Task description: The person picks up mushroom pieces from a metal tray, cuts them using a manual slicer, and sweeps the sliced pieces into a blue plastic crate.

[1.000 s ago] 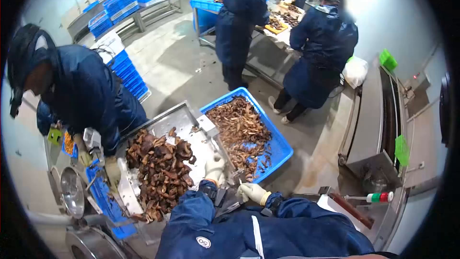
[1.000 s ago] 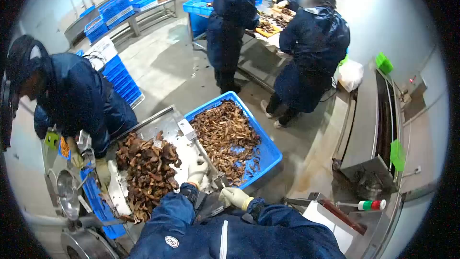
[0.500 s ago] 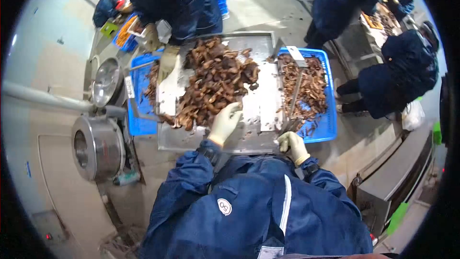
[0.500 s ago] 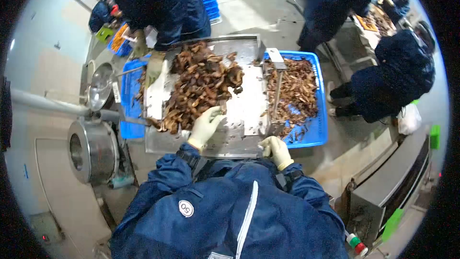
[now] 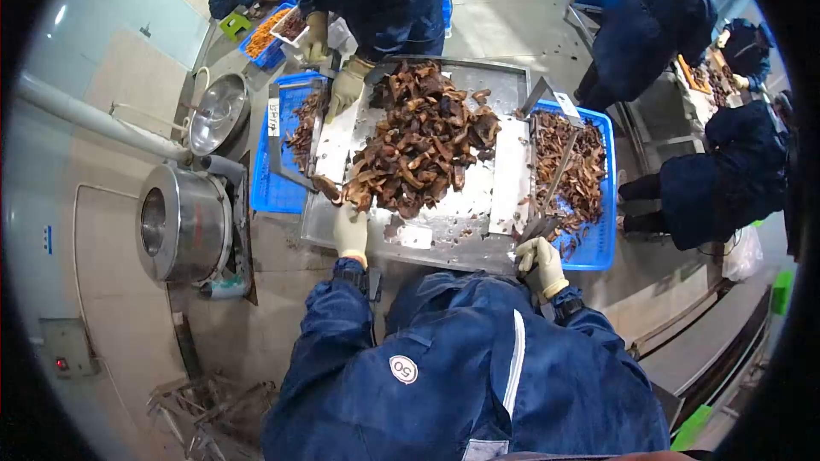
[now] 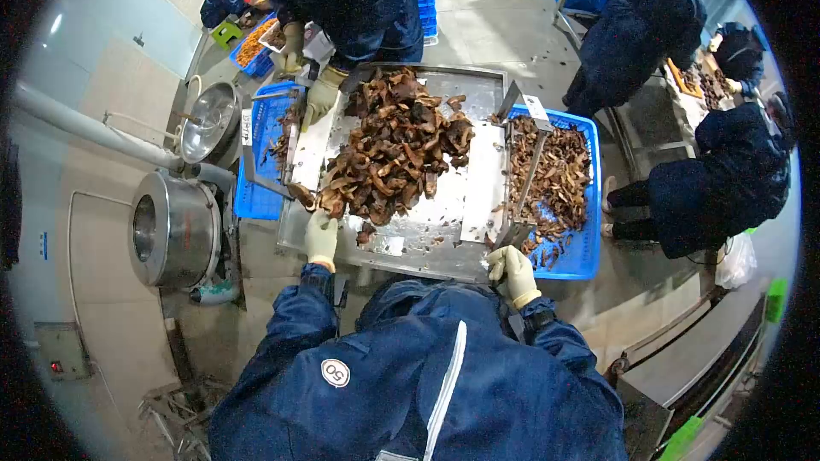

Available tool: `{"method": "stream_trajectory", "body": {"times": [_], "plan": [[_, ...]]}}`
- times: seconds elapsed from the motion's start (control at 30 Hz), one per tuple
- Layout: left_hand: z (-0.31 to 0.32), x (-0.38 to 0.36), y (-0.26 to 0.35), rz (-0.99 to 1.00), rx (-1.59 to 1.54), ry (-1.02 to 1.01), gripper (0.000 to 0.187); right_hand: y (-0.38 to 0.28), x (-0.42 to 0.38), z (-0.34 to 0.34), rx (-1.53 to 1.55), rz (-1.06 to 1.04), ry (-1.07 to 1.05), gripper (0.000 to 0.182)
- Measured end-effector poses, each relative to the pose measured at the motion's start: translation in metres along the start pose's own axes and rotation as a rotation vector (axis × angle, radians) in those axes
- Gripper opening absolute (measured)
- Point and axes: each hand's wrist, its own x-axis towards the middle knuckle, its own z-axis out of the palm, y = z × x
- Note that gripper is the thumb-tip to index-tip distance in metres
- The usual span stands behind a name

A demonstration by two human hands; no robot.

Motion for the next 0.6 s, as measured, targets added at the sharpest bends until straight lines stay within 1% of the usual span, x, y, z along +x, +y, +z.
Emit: {"method": "stream_trajectory", "body": {"times": [0.03, 0.07, 0.1, 0.13, 0.17, 0.2, 0.23, 0.27, 0.3, 0.33, 0.37, 0.4, 0.43, 0.47, 0.53, 0.57, 0.6], "plan": [[0.011, 0.002, 0.014, -0.023, 0.045, 0.058, 0.047, -0.012, -0.005, 0.004, -0.02, -0.014, -0.01, 0.047], [0.018, 0.007, 0.02, -0.075, 0.075, 0.022, 0.05, -0.008, -0.003, 0.003, -0.007, -0.008, 0.0, 0.046], [0.027, 0.013, 0.015, -0.139, 0.03, -0.031, 0.049, -0.002, -0.001, 0.0, 0.009, -0.003, 0.015, 0.046], [0.034, 0.017, 0.005, -0.138, 0.031, -0.017, 0.045, 0.0, -0.001, -0.001, 0.024, 0.053, 0.029, 0.045], [0.042, 0.021, -0.006, -0.128, 0.03, -0.008, 0.042, 0.001, 0.0, -0.003, -0.004, -0.047, 0.007, 0.043], [0.05, 0.023, -0.016, -0.063, -0.039, 0.036, 0.028, 0.002, -0.002, -0.004, -0.144, -0.134, -0.006, 0.042], [0.019, 0.002, 0.047, 0.015, -0.075, 0.015, 0.023, -0.008, -0.006, -0.001, -0.077, -0.064, -0.011, 0.04], [0.019, 0.003, 0.041, 0.043, -0.042, 0.022, 0.023, -0.019, -0.009, 0.001, -0.01, 0.005, -0.011, 0.039], [0.023, 0.005, 0.028, 0.104, -0.012, 0.083, 0.026, -0.005, -0.003, -0.001, 0.078, -0.01, 0.025, 0.04], [0.011, -0.001, 0.04, 0.069, -0.076, 0.034, 0.029, -0.013, -0.008, 0.002, 0.087, 0.004, 0.046, 0.041], [0.018, 0.009, 0.004, 0.002, -0.126, 0.067, 0.029, -0.02, -0.012, 0.005, 0.098, 0.021, 0.065, 0.041], [0.021, 0.018, -0.021, 0.153, -0.087, 0.121, 0.025, -0.019, -0.011, 0.003, 0.049, -0.019, 0.078, 0.043], [0.01, 0.014, -0.006, 0.235, -0.089, 0.107, 0.024, -0.013, -0.009, 0.002, -0.003, -0.056, 0.086, 0.044], [0.007, 0.013, 0.013, 0.226, -0.088, 0.053, 0.024, 0.001, -0.004, 0.001, 0.05, -0.067, 0.087, 0.046], [-0.005, -0.009, 0.07, 0.351, -0.099, -0.076, 0.026, -0.001, -0.007, 0.003, 0.081, -0.064, 0.109, 0.045], [-0.001, -0.02, 0.113, 0.488, -0.112, -0.153, 0.026, -0.002, -0.006, 0.005, 0.1, -0.056, 0.118, 0.044], [0.009, -0.02, 0.133, 0.59, -0.083, -0.231, 0.026, 0.0, -0.005, 0.005, 0.084, -0.075, 0.116, 0.044]]}}
